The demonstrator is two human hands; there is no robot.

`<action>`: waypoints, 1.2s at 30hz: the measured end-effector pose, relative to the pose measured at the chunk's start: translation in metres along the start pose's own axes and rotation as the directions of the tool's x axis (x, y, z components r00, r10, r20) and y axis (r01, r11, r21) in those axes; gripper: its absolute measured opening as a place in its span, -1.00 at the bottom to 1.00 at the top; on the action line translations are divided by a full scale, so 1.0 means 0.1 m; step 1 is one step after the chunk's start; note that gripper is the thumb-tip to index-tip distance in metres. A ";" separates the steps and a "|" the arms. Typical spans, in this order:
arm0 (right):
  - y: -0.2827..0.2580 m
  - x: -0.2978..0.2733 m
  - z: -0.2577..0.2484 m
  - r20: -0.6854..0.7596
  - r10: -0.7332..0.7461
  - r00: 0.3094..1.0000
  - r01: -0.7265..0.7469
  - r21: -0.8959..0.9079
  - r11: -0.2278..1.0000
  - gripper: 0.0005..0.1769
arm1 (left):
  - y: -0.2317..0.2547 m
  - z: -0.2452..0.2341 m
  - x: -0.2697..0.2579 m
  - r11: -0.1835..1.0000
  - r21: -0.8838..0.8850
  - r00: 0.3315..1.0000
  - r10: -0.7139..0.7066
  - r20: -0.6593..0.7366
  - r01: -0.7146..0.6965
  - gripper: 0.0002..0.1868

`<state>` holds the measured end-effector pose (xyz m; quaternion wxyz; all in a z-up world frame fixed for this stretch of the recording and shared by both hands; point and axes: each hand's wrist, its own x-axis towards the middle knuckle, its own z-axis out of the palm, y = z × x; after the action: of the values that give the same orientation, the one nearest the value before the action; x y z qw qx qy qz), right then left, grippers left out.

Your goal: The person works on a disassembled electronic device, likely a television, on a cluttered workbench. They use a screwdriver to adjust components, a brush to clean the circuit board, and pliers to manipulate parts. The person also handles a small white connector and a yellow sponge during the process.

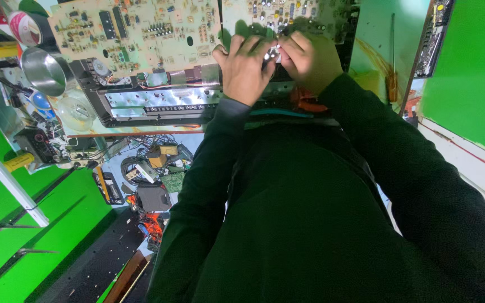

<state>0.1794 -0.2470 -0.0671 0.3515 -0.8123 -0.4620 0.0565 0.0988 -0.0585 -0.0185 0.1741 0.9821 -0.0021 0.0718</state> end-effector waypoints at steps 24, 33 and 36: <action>-0.28 0.10 -0.27 -0.028 0.047 0.999 -0.049 -0.104 0.993 -0.77 | -0.17 -0.22 -0.03 0.995 -0.013 0.995 0.096 -0.024 -0.096 -0.77; -0.27 0.09 -0.24 0.014 0.081 0.997 -0.080 -0.093 0.993 -0.78 | -0.14 -0.26 -0.03 0.994 -0.077 0.996 0.078 -0.034 -0.081 -0.72; -0.39 0.08 -0.20 0.008 0.107 0.994 -0.106 -0.068 0.992 -0.79 | -0.15 -0.36 -0.02 0.991 -0.086 0.995 0.097 -0.016 -0.098 -0.68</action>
<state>0.1645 -0.2379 -0.0263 0.3178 -0.8469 -0.4215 0.0644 0.0920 -0.0322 0.0092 0.2128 0.9719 -0.0522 0.0859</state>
